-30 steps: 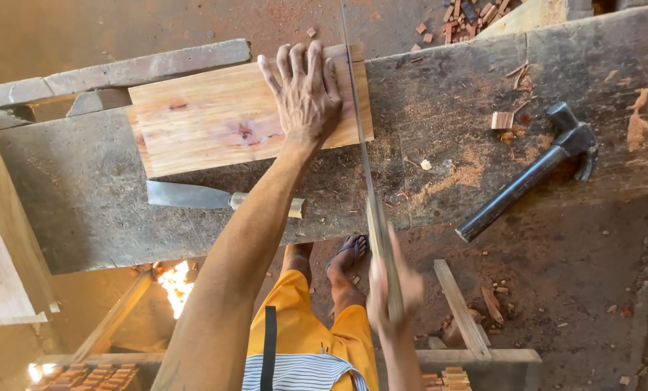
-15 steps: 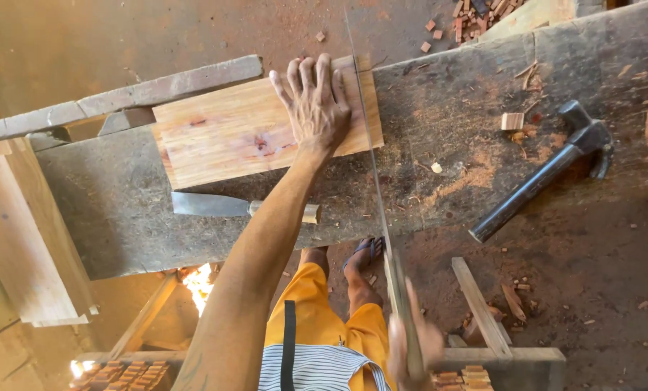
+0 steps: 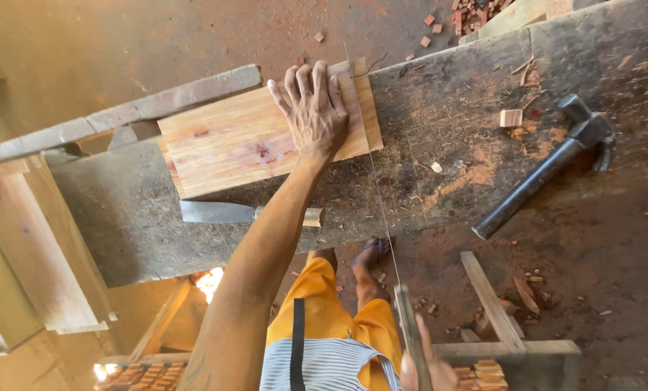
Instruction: Shaping and cutting wooden boards using a saw, hammer, and chisel in a workshop.
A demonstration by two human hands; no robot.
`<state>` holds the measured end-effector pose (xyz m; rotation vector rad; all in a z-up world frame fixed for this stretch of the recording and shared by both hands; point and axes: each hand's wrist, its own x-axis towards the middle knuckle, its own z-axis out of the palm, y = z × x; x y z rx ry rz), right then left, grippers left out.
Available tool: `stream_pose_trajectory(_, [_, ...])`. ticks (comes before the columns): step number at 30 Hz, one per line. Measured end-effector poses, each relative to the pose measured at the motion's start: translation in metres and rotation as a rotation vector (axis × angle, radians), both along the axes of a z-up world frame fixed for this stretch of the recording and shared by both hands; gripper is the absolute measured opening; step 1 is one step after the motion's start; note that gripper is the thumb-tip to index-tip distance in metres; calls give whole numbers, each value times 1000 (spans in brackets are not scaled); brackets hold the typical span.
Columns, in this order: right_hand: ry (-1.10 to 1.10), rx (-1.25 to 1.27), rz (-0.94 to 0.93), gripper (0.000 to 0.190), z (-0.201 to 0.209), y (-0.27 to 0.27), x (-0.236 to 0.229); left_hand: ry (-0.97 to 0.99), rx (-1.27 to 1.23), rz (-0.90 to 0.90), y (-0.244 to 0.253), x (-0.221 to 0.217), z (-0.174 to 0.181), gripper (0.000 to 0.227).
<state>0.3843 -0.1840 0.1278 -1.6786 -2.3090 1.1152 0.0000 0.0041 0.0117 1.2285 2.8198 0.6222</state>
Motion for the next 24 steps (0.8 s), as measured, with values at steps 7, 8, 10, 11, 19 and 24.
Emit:
stream_pose_trajectory(7, [719,181,33,50,-56,166,-207,3,-53,-7,2,1,6,30])
stream_pose_trajectory(8, [716,175,28,50,-49,155,-191,0,-60,-11,-1,3,7,30])
stream_pose_trajectory(10, [486,141,-69,44,-27,135,-176,5,-7,-5,5,2,7,31])
stream_pose_trajectory(11, [367,117,-112,43,-53,89,-119,-1,-11,-10,5,2,6,31])
stream_pose_trajectory(19, [522,128,-55,42,-27,65,-86,-2,-20,-37,5,-2,-2,32])
stream_pose_trajectory(24, [702,77,16,49,-29,163,-207,-7,5,-9,3,2,7,33])
